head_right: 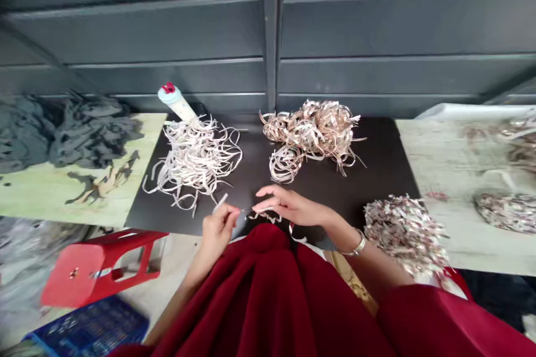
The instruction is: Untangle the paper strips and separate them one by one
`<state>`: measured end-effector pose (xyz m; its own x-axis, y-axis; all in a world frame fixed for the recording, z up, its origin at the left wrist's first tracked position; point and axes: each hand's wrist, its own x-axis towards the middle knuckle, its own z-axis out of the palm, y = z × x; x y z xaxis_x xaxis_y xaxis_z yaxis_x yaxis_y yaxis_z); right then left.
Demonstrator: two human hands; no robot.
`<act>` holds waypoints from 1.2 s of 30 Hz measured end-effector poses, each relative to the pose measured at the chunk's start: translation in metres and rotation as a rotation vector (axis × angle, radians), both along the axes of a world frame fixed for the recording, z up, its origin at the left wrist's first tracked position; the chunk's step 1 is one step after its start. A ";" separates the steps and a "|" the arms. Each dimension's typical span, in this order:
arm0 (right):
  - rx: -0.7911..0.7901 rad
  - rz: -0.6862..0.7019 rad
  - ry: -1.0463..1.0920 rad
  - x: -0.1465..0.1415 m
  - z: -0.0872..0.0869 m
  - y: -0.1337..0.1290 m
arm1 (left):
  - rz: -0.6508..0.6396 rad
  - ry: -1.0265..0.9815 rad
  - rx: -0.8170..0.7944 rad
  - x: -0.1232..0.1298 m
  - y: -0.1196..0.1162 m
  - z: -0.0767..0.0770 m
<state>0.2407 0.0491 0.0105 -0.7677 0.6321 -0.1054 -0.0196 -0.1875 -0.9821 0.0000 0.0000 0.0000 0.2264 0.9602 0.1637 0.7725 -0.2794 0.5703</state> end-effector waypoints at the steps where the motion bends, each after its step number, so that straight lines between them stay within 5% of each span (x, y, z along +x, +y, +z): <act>1: -0.049 0.005 0.048 0.001 -0.005 0.003 | -0.083 0.036 0.058 -0.002 0.000 0.002; 8: -0.318 0.057 0.265 -0.016 -0.053 0.022 | -0.496 0.261 0.362 -0.008 -0.005 0.013; 15: -0.532 -0.008 0.277 -0.074 -0.101 0.024 | -0.448 0.282 0.422 -0.026 -0.018 0.000; 19: -0.550 -0.019 0.269 -0.104 -0.111 0.023 | -0.399 0.264 0.403 -0.037 -0.022 -0.003; 26: -0.573 0.006 0.222 -0.104 -0.101 0.021 | -0.146 -0.052 0.359 -0.047 -0.031 0.002; 30: -0.521 -0.144 0.236 -0.078 -0.085 0.025 | -0.083 -0.185 0.326 -0.045 -0.033 0.016; 33: -0.168 -0.236 0.173 -0.067 -0.048 0.027 | -0.160 -0.138 0.292 -0.045 -0.031 0.028; 36: 0.314 0.007 0.038 -0.069 0.002 0.021 | -0.229 -0.047 0.270 -0.044 -0.028 0.037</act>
<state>0.1716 0.0700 0.0130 -0.7719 0.6238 0.1227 -0.0568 0.1245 -0.9906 -0.0443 -0.0278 0.0365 0.4166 0.8061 0.4203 0.6470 -0.5877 0.4857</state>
